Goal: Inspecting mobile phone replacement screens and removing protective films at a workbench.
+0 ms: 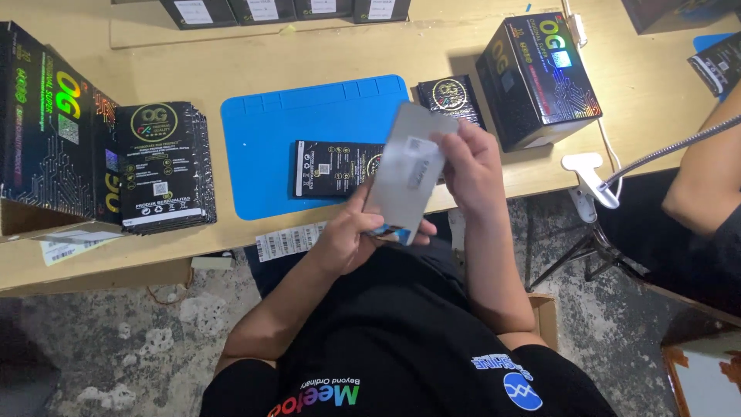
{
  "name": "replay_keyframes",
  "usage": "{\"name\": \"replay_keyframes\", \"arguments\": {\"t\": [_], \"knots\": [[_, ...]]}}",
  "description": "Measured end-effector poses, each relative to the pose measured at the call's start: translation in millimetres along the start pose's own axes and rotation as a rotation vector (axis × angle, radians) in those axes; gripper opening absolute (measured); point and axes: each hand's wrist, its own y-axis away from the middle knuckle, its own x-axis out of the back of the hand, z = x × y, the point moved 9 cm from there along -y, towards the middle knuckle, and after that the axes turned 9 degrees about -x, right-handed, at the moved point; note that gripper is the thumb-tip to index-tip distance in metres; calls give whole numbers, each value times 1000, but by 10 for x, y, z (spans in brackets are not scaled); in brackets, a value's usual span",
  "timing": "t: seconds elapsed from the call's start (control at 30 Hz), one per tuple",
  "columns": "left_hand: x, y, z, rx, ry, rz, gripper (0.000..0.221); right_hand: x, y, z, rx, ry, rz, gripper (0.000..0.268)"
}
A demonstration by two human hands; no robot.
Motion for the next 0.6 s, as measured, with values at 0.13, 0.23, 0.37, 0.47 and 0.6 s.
{"name": "replay_keyframes", "arguments": {"t": [0.13,0.23,0.37,0.47,0.6], "knots": [[-73,-139,467,-138,-13,39,94,-399,78,-217,-14,-80,-89,27],[-140,-222,822,-257,-183,-18,94,-523,312,40,-23,-230,-318,45],[-274,-273,938,-337,-201,-136,93,-992,633,-199,-39,-225,-537,50],[-285,-264,990,-404,-213,-156,94,-1158,698,-386,13,-127,-571,52],[-277,-191,857,-361,-246,-125,98,-1094,820,-234,74,-81,-566,76]]}}
